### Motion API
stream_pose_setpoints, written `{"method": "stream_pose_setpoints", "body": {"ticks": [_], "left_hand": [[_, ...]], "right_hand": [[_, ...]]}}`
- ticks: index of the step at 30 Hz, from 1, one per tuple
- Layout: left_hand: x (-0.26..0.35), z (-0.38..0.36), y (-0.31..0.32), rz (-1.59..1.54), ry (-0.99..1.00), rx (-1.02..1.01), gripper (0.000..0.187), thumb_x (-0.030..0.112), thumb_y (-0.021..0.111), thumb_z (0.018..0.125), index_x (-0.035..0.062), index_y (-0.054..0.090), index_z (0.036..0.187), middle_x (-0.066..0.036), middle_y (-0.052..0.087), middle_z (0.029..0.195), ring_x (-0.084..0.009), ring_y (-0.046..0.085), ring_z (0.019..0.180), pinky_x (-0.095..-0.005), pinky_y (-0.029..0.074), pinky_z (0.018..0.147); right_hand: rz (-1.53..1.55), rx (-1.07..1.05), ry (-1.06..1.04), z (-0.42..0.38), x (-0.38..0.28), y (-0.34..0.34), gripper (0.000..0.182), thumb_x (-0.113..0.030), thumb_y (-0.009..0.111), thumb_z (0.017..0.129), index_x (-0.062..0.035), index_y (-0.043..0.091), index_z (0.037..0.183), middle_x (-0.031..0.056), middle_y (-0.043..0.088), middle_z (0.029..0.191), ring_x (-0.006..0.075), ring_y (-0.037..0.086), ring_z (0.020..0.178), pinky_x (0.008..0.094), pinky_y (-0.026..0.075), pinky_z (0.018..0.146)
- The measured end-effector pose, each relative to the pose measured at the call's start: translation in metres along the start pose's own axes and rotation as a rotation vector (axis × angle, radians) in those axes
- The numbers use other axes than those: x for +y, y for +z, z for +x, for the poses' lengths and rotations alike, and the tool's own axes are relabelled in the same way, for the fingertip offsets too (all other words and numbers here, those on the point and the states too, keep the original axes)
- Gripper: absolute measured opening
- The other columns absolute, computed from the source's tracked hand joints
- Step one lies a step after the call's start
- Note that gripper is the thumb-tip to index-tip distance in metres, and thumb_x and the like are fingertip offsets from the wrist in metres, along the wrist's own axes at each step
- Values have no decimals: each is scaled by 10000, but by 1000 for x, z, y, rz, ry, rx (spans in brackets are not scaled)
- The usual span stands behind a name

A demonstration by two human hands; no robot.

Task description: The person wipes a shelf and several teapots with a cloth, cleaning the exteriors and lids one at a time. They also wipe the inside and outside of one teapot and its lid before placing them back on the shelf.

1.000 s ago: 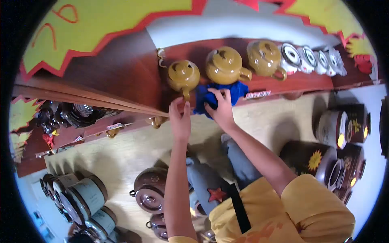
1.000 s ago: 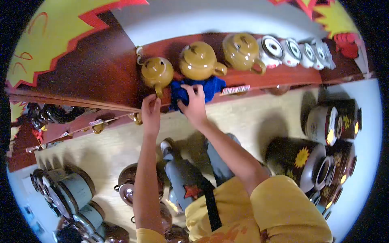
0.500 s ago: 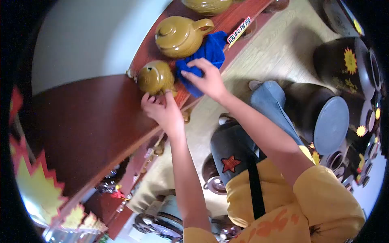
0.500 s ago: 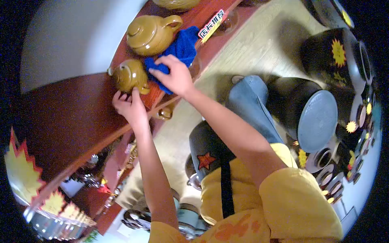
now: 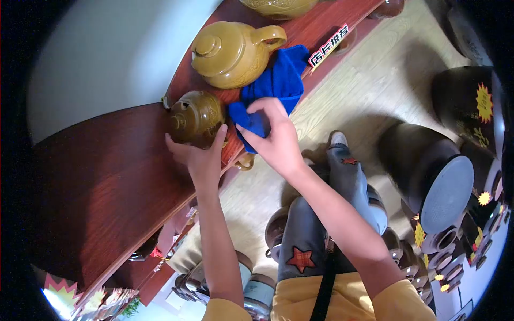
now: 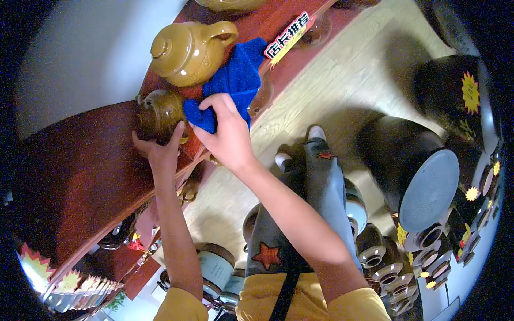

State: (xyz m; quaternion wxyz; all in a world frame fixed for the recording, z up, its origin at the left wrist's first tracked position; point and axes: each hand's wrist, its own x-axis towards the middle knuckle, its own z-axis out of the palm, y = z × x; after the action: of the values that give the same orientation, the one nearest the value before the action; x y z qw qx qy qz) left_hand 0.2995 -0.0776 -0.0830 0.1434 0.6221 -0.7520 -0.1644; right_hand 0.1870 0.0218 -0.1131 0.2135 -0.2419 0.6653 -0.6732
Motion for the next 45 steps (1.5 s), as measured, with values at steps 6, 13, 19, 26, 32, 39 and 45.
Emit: {"method": "stream_pose_setpoints", "body": {"ticks": [6,13,19,26,32,39,45], "left_hand": [[-6,-16,3,-357,-104,-117,843,115,690,775,-73,95,1341,-254,486,1067,-286,525,967,-381,429,862],[-9,-20,-11,-280,-5,-199,803,18,595,820,6,38,1398,-259,469,1178,-303,525,1078,-368,432,907],[-7,-19,-15,-223,67,-256,725,-79,426,865,71,-19,1416,-307,354,1316,-394,413,1218,-435,314,1020],[-22,-14,-3,-362,65,-256,730,-74,432,861,61,-24,1416,-278,287,1374,-372,345,1274,-408,285,1046],[-8,-15,-18,-489,-297,-343,766,-32,472,841,129,1,1424,-235,328,1343,-244,538,963,-405,426,911],[-20,-16,-13,-1126,-542,-431,493,367,478,914,268,234,1330,-63,469,1146,-160,509,786,-472,458,843],[-9,-21,-4,-1248,-697,-327,439,516,444,919,252,392,1266,-32,537,908,-163,488,747,-451,450,878]], "right_hand": [[33,12,97,1,-6,4,269,-100,697,736,-28,524,929,162,537,934,353,539,873,370,443,790],[26,105,-30,4,-19,19,312,-68,677,658,-31,602,958,138,562,994,300,579,937,341,463,858],[-414,56,-228,21,-35,47,347,-36,621,687,-88,635,1030,30,610,1033,262,605,866,337,511,723],[-488,-117,-193,8,-30,49,478,-38,589,692,-63,574,1169,66,569,1153,273,537,824,342,493,753],[-457,-224,-141,-43,-17,29,511,-15,630,675,-68,577,1180,76,538,1184,276,512,815,346,469,770],[-229,-124,-20,-46,1,4,401,45,572,703,-59,625,1087,129,555,1099,291,551,952,369,461,866],[-45,-21,30,-24,-14,-2,384,49,565,722,-29,617,1094,156,562,1101,330,568,1002,372,470,879]]}}
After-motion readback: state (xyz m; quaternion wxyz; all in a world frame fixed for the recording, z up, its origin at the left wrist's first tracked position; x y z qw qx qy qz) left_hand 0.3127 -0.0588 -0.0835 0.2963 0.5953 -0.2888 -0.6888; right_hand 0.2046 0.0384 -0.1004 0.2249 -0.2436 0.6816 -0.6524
